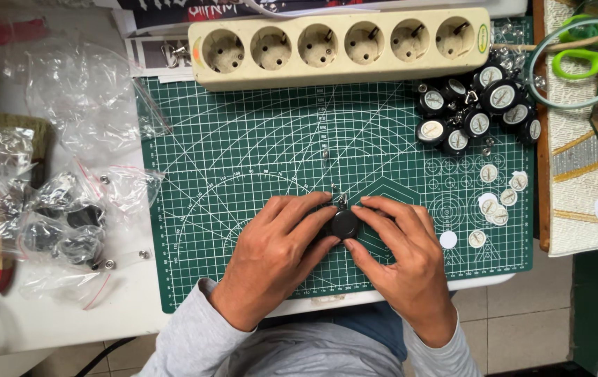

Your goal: The person assembles small round keychain components by attaching white circular pieces to black housings. They use pliers to secure the metal ring and repeatedly inspect the assembled units on a green cutting mat.

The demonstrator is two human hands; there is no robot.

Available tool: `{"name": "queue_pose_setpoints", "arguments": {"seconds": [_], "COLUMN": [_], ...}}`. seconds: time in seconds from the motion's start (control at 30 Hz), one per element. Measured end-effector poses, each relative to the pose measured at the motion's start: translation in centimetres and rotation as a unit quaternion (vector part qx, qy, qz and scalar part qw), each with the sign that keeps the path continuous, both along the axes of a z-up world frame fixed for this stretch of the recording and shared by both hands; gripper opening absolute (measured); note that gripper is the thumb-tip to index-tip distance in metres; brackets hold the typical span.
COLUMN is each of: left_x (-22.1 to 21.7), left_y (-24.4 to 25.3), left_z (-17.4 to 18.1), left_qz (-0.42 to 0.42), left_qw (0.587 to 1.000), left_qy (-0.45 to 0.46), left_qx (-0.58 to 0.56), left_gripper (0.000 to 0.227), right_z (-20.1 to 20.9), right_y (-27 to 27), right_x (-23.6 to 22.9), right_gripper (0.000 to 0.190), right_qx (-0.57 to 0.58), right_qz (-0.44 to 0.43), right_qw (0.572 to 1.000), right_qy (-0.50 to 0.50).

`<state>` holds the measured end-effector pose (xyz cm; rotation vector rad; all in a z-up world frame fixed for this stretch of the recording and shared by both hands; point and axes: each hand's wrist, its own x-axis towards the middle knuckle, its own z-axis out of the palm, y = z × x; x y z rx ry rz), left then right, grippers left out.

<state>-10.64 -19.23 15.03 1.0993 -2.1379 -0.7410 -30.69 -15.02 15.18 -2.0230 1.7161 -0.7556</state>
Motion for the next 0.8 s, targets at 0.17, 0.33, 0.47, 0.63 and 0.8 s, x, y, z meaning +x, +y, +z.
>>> {"name": "queue_pose_setpoints", "arguments": {"seconds": [0.17,0.33,0.47,0.63,0.8], "left_x": [-0.02,-0.07,-0.02,-0.03,-0.1], "left_y": [0.01,0.03,-0.03,-0.06,-0.08], "left_z": [0.07,0.01,0.02,-0.11,-0.13], "left_qz": [-0.003,-0.001,-0.002,-0.004,-0.006], "left_qw": [1.0,1.0,1.0,1.0,1.0], "left_qy": [-0.003,-0.002,-0.004,-0.007,-0.009], "left_qx": [0.001,0.003,0.002,-0.001,0.002], "left_gripper": [0.04,0.041,0.041,0.04,0.039], "right_z": [0.01,0.03,-0.1,-0.61,-0.61], "right_y": [-0.02,-0.04,-0.05,-0.02,0.08], "right_x": [0.01,0.0,-0.05,-0.26,-0.36], "right_gripper": [0.044,0.044,0.045,0.048,0.047], "right_qx": [0.006,0.001,-0.002,0.006,0.001], "right_qz": [-0.002,0.0,0.001,0.005,0.005], "right_qw": [1.0,1.0,1.0,1.0,1.0], "right_qy": [-0.009,-0.008,-0.008,-0.019,-0.011]}}
